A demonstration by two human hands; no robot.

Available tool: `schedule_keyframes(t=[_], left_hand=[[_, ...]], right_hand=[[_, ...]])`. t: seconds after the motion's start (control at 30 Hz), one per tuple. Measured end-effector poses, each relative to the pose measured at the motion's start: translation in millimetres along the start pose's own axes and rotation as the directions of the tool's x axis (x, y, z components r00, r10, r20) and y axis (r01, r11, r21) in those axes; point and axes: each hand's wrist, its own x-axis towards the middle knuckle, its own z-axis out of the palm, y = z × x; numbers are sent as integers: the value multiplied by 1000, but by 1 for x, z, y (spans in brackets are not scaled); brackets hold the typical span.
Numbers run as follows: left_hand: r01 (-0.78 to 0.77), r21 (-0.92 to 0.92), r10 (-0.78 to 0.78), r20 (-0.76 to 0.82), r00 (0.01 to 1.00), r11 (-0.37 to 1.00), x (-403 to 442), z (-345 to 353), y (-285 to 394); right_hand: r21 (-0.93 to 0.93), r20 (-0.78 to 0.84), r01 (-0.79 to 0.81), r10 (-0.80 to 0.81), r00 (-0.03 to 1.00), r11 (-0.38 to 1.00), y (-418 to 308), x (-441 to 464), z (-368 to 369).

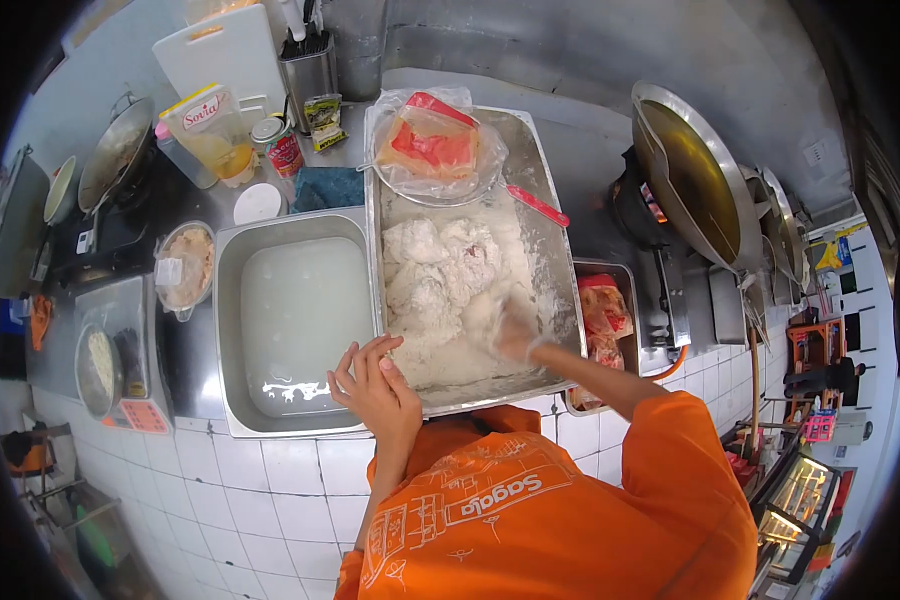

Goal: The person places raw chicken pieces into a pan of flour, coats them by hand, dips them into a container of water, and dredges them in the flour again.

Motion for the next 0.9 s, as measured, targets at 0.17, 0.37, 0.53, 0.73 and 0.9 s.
schedule_keyframes(t=[0.17, 0.37, 0.53, 0.73, 0.9], left_hand=[[12, 4, -12, -20, 1000, 1000, -1, -1, 2], [11, 44, -11, -13, 1000, 999, 0, -4, 3], [27, 35, -26, -11, 1000, 999, 1, -4, 2], [25, 5, -25, -28, 999, 1000, 1, -1, 2], [31, 8, -31, -23, 999, 999, 0, -3, 2]], right_hand=[[326, 305, 252, -354, 884, 911, -65, -51, -13], [638, 619, -110, -423, 661, 762, -74, -17, 7], [729, 628, -201, -523, 576, 654, -76, 10, -43], [458, -40, 429, -464, 885, 779, -62, 37, -133], [-411, -298, 340, -477, 827, 846, -10, 70, -55]])
